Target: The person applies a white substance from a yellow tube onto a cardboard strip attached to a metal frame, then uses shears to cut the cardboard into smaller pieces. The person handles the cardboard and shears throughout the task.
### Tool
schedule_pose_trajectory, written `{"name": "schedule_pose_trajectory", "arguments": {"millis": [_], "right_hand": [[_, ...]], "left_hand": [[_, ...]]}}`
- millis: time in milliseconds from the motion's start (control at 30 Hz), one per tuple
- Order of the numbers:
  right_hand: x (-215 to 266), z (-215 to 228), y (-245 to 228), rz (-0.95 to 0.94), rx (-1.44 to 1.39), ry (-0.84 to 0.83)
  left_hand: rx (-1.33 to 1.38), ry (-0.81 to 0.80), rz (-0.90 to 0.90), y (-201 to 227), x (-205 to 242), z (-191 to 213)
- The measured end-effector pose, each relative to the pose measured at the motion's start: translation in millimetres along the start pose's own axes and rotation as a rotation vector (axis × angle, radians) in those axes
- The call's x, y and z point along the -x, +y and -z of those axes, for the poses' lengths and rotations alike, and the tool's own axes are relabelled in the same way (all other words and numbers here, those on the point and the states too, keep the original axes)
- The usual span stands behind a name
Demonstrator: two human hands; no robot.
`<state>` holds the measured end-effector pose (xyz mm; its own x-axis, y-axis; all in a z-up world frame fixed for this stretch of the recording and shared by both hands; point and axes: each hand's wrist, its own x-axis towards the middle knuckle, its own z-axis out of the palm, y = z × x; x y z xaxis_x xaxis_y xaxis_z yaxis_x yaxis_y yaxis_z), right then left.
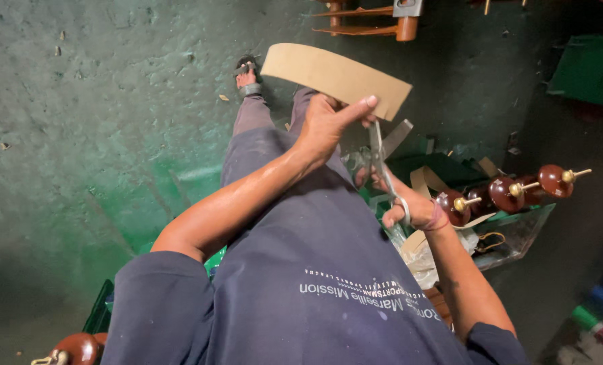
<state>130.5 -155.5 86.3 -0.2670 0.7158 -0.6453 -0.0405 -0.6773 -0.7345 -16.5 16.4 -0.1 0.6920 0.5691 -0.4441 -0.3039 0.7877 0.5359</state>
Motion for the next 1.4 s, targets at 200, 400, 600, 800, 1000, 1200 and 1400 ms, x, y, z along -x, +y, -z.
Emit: {"name": "schedule_pose_trajectory", "arguments": {"millis": [200, 400, 600, 800, 1000, 1200, 1400], "right_hand": [[1, 10, -24, -0.041, 0.149, 0.067], [-20, 18, -33, -0.177, 0.57, 0.094], [-27, 7, -23, -0.162, 0.65, 0.131], [-29, 11, -6, 0.05, 0.499, 0.189], [-30, -5, 4, -0.127, 0.57, 0.399], [-28, -2, 12, 0.072, 0.556, 0.372], [-25, -5, 22, -0.119, 0.478, 0.381]], "left_hand": [[-0.059, -0.102, 0.01, 21, -5, 10], [-0.304, -0.294, 0.105, 40, -3, 12], [-0.582, -0.338, 0.067, 45, -3, 5], [-0.78, -0.402, -0.023, 43, -4, 11], [-0.659, -0.422, 0.122, 47, -10, 9], [-0.747, -0.453, 0.137, 50, -9, 9], [-0.724, -0.449, 0.146, 43, -13, 13]]}}
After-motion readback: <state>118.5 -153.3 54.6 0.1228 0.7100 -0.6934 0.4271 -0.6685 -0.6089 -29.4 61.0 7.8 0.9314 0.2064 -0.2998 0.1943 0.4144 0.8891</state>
